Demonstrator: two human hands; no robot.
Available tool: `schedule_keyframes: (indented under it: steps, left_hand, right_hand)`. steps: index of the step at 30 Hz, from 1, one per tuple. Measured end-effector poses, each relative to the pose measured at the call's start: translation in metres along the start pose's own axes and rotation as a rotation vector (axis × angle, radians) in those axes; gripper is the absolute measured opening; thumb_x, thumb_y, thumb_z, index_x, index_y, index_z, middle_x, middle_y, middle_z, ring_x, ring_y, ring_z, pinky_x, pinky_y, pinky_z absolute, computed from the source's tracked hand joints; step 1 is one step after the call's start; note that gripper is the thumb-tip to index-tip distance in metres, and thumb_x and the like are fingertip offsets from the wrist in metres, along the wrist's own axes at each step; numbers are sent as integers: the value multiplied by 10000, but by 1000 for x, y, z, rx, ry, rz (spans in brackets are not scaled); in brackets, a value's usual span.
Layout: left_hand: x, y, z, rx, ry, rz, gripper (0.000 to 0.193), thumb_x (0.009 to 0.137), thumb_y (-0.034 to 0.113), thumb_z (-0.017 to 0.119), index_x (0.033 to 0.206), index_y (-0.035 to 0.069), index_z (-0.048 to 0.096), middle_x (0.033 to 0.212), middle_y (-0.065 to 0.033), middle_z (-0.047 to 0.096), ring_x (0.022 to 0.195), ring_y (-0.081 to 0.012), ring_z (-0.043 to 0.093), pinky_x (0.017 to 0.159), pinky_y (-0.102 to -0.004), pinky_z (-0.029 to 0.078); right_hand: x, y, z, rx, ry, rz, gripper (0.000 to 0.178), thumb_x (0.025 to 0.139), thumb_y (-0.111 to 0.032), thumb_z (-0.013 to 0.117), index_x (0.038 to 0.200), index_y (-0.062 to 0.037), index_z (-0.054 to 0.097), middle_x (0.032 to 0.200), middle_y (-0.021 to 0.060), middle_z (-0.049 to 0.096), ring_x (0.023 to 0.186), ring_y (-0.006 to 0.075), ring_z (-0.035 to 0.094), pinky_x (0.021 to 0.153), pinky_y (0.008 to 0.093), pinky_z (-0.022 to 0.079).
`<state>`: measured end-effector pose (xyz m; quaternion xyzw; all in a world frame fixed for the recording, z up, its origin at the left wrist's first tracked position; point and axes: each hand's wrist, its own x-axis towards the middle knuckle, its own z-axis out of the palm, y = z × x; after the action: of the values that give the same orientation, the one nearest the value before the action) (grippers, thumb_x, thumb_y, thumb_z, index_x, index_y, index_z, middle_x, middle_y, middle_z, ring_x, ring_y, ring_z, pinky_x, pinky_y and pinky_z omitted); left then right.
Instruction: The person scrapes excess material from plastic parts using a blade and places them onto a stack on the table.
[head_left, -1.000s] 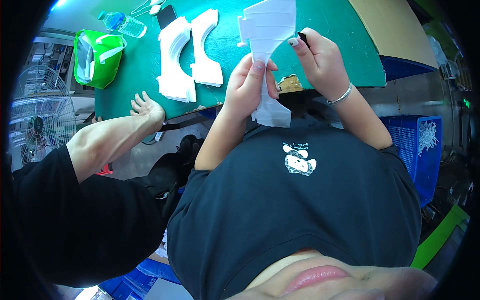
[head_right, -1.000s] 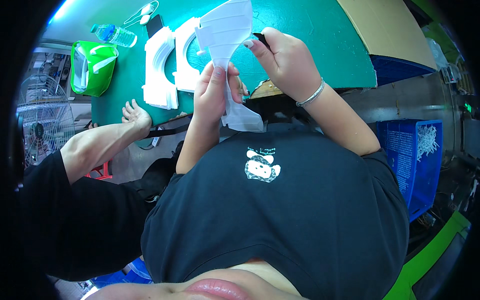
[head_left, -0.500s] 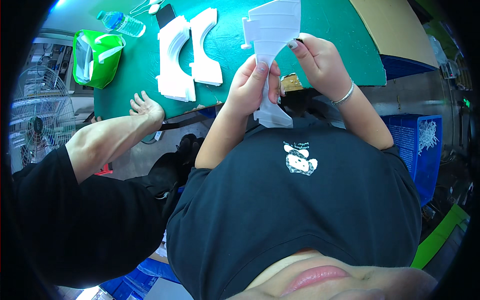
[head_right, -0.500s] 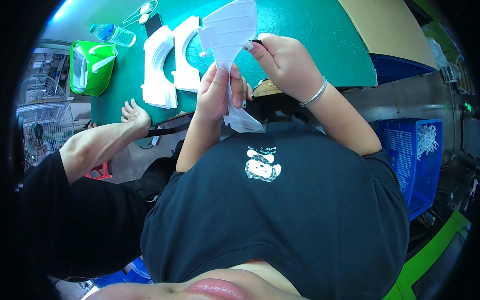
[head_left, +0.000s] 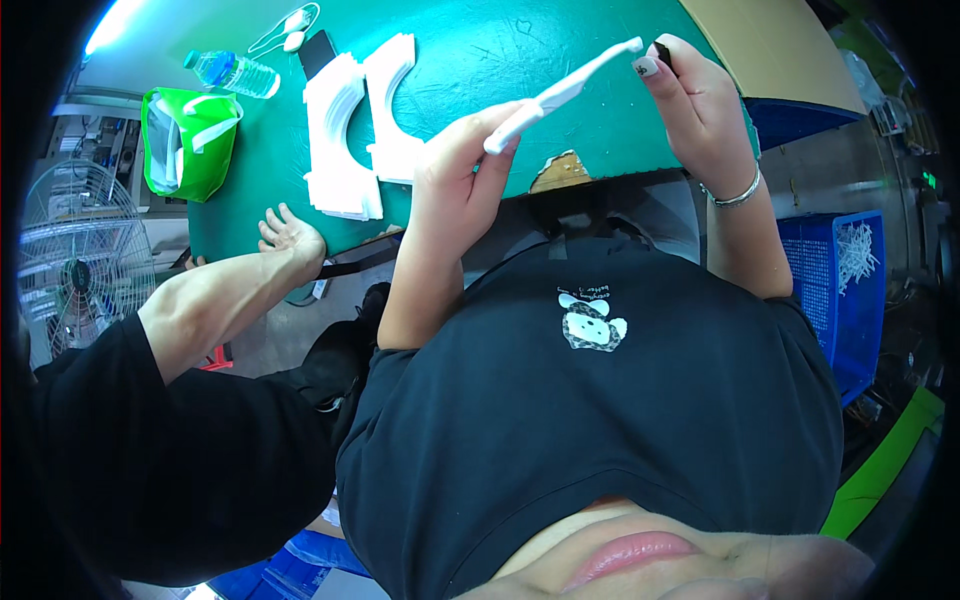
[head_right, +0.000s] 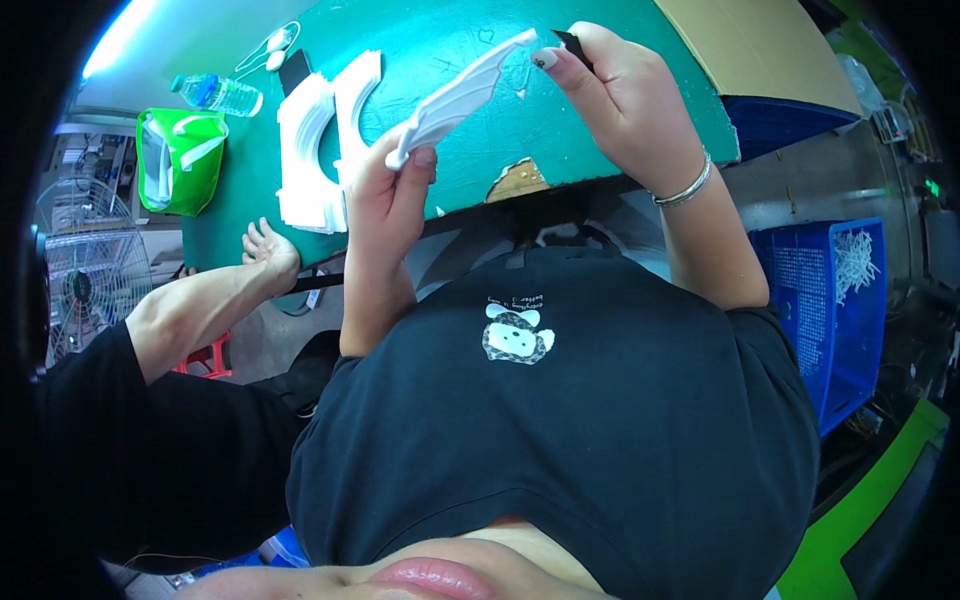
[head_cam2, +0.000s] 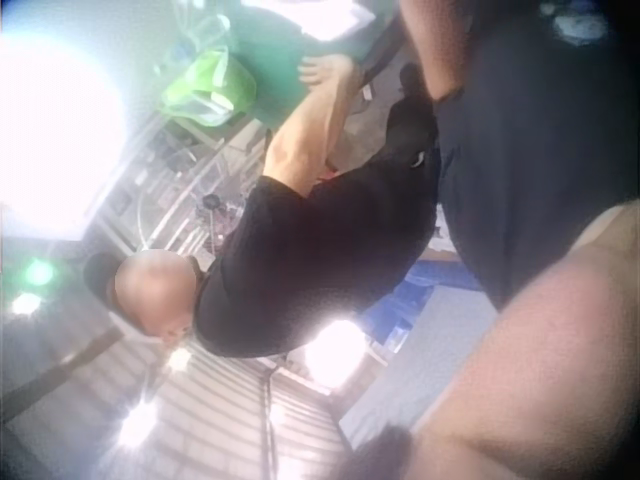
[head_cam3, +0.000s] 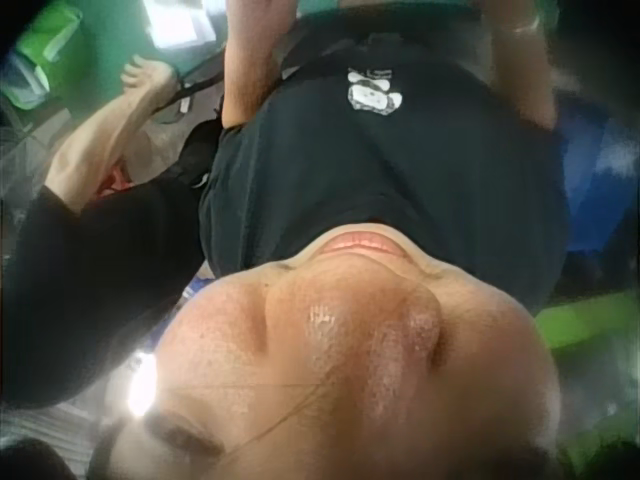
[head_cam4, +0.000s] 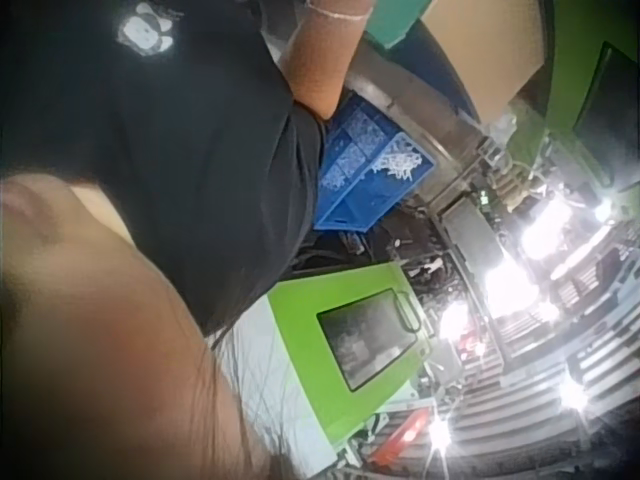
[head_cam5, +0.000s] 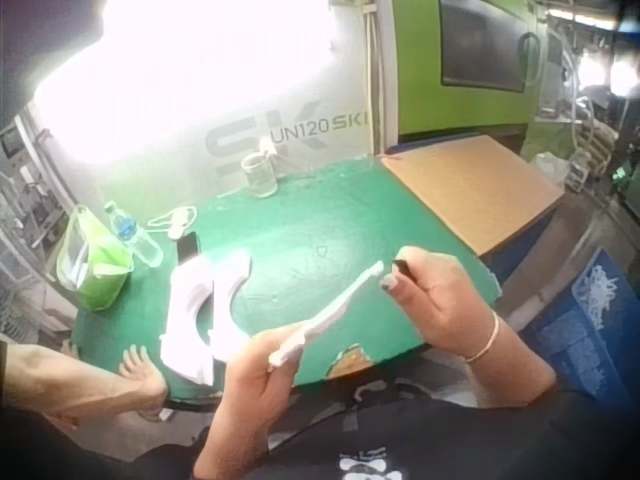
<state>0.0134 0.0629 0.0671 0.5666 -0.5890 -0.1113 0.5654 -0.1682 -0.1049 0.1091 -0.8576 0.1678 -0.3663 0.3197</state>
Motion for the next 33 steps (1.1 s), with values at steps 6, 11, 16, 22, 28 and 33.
schedule_keyframes:
  steps: [6, 11, 16, 22, 28, 33]
  left_hand:
    - [3, -1, 3, 131, 5, 178, 238, 876, 36, 559, 1096, 16, 648, 794, -105, 649, 650, -207, 600, 594, -294, 466]
    - [4, -5, 0, 173, -9, 264, 310, 812, 0, 579, 1113, 23, 650, 700, -90, 590, 585, -198, 551, 535, -297, 426]
    - [0, -13, -4, 232, -36, 319, 461, 683, -66, 584, 1127, 37, 659, 617, -80, 497, 533, -194, 494, 491, -308, 391]
    - [0, -9, -6, 265, -45, 311, 461, 675, -58, 586, 1116, 53, 664, 611, -74, 493, 518, -205, 497, 478, -316, 390]
    - [-2, -9, -8, 279, -56, 300, 458, 670, -46, 591, 1111, 58, 665, 615, -76, 502, 513, -210, 507, 475, -322, 391]
    - [-3, -5, -5, 227, -43, 250, 286, 785, -7, 594, 1058, 48, 656, 668, -73, 570, 539, -201, 541, 500, -311, 414]
  right_hand:
    - [-4, -6, -6, -45, -22, -97, 410, 980, -358, 509, 750, -20, 476, 567, 104, 398, 496, 193, 375, 472, 310, 323]
    - [-6, -5, -10, -71, -104, -64, 409, 973, -371, 516, 768, -17, 505, 583, 113, 413, 509, 206, 403, 488, 318, 341]
    - [-5, -9, -17, -96, -180, -72, 413, 969, -371, 520, 764, -12, 521, 593, 126, 430, 510, 225, 416, 491, 327, 347]
    - [-5, -10, -19, -115, -231, -67, 428, 973, -377, 505, 760, -7, 535, 600, 139, 440, 513, 247, 430, 495, 340, 353]
    - [-5, -6, -20, -114, -304, -80, 436, 978, -376, 492, 755, -4, 530, 587, 138, 432, 508, 247, 421, 493, 340, 349]
    - [-8, 2, -23, -10, -377, -67, 368, 969, -321, 529, 754, -23, 544, 562, 70, 401, 497, 164, 380, 484, 297, 326]
